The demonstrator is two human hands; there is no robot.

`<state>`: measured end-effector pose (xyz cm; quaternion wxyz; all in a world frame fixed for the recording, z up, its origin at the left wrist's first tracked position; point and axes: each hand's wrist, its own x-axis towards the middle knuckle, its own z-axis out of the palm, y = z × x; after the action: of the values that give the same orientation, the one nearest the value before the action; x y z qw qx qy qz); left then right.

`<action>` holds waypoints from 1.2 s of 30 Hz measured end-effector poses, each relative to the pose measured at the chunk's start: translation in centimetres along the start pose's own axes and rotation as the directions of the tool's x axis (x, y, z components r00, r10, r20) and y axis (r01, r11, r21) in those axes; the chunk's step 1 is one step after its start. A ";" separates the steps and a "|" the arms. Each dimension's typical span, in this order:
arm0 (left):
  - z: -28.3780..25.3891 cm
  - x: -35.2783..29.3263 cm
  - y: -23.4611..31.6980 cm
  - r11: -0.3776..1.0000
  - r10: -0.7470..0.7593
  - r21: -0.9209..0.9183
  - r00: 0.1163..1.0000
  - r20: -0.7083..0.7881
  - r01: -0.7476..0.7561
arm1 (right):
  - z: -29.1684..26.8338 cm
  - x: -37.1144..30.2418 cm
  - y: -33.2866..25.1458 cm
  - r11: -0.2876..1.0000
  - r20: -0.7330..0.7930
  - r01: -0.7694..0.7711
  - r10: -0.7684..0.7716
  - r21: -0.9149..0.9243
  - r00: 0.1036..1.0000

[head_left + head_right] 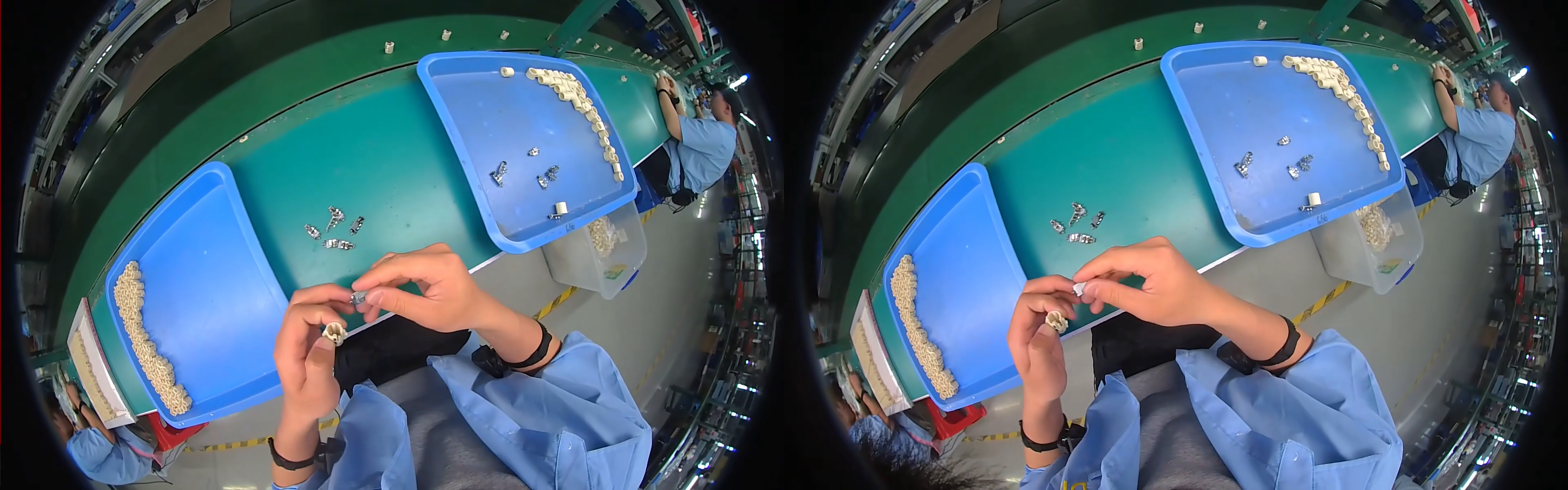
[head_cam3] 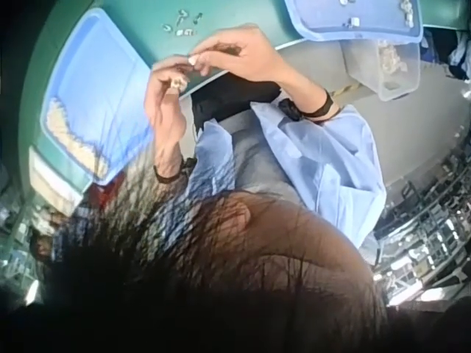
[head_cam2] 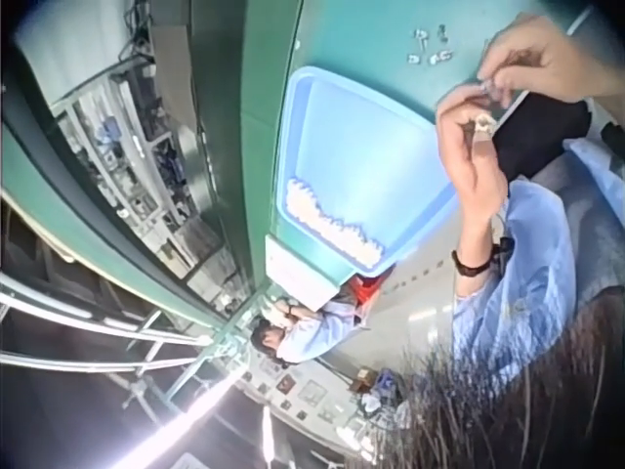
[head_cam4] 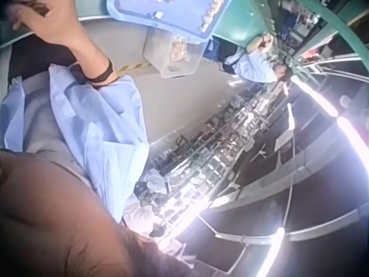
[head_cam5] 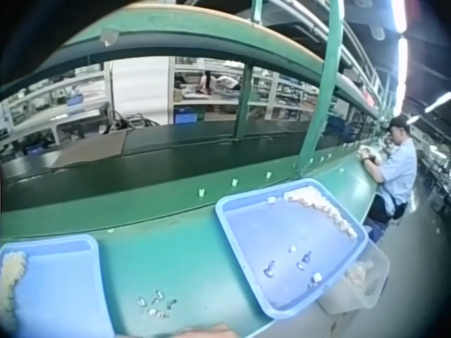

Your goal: The person assembles components by hand by picking up a white plastic piece and a metal part, joining them together, and placing the finished assembly into a blue tray.

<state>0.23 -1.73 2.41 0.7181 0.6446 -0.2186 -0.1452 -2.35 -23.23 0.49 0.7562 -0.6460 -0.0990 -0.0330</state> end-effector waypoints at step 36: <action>0.7 -2.4 0.1 0.927 -0.154 -0.328 0.982 0.106 0.181 | -0.5 2.0 -3.4 0.949 0.269 0.314 -0.298 -0.017 0.916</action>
<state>-2.19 -1.14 2.29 0.7934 0.5227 -0.1626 -0.2662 -0.92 -24.07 4.07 0.7021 -0.6435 -0.2973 -0.0677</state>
